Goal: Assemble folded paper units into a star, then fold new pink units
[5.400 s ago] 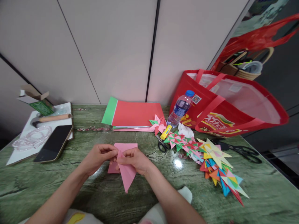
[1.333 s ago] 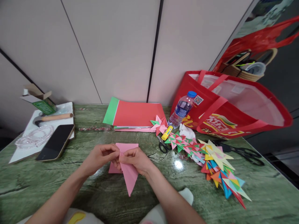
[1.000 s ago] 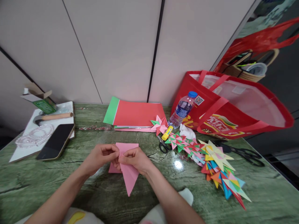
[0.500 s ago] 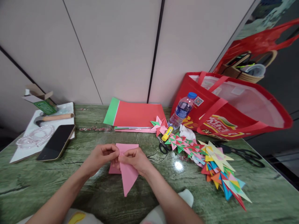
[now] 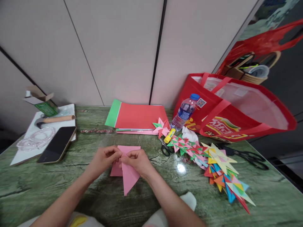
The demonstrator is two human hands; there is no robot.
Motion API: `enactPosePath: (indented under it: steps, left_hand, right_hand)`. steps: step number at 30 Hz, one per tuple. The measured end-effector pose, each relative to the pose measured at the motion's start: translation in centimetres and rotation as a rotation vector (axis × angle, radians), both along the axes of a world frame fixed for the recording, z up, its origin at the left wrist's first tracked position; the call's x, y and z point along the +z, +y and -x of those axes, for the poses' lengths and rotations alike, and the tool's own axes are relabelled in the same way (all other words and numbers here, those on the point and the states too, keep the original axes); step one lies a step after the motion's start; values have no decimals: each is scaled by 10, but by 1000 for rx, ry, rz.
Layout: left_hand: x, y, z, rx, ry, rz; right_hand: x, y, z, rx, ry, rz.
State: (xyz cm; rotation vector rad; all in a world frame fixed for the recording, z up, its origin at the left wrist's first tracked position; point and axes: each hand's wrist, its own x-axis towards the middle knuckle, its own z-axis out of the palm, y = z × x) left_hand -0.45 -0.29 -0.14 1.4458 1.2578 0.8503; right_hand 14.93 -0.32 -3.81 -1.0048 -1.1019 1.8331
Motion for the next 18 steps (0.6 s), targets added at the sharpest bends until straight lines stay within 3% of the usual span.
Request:
enactPosePath:
  steps: [9, 18]
  left_hand:
    - [-11, -2, -3, 46, 77, -230]
    - [-5, -1, -7, 75, -15, -49]
  right_hand:
    - [-2, 1, 4, -44, -182, -226]
    - [-3, 2, 6, -107, -144, -160]
